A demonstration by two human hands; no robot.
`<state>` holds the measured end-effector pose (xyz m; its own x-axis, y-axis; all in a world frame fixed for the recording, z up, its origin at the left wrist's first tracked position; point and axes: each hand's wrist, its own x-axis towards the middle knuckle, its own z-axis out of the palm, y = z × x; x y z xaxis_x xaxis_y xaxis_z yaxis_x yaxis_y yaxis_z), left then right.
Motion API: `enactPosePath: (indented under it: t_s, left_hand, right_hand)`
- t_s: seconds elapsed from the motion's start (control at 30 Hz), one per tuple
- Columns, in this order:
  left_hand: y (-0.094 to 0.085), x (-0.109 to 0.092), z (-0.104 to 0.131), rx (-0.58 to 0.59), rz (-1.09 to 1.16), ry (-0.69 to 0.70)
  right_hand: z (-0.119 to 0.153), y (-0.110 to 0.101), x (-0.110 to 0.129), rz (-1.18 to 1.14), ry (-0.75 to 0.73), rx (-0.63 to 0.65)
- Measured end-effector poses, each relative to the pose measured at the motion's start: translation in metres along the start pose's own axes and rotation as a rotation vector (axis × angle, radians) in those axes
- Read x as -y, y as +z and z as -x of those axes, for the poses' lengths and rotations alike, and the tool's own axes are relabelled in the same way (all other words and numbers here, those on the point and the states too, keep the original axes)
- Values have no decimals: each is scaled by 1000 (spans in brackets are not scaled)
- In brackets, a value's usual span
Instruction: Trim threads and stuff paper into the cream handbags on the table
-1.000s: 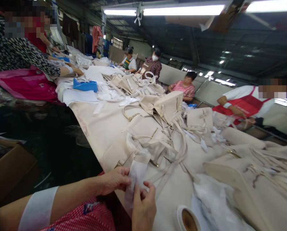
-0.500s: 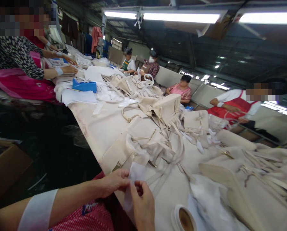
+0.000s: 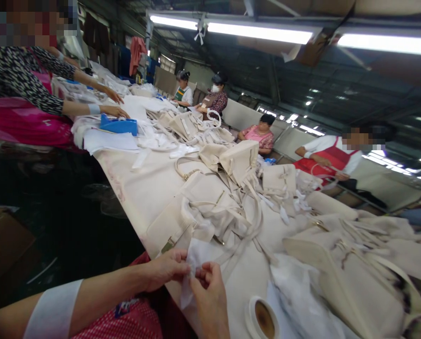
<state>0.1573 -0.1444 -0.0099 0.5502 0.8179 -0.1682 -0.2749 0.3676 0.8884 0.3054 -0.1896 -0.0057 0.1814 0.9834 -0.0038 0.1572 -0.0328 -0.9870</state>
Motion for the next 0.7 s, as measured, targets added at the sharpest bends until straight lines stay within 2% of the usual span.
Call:
enactPosePath:
  t_s: [0.1,0.33,0.4,0.5,0.57,0.63,0.7]
  left_hand:
    - [0,2,-2,26,31,17]
    - [9,2,-8,1,124,-21]
    - [12,2,-10,-23,153,-27]
    - [15,2,-11,-64,163,-20]
    - [17,3,-12,-83,155,-19]
    - [18,4,-13,-97,155,-18]
    - [18,5,-13,-104,170,-15]
  right_hand:
    - [3,-1,1,-65,54,72]
    - [17,-6,0,-115,85,105]
    - [22,-8,-3,-98,111,45]
    - [30,-8,-9,13,65,-214]
    - [33,-7,-12,101,35,-330]
    - [34,-6,-15,141,52,-338]
    - [33,-7,-20,65,108,-311]
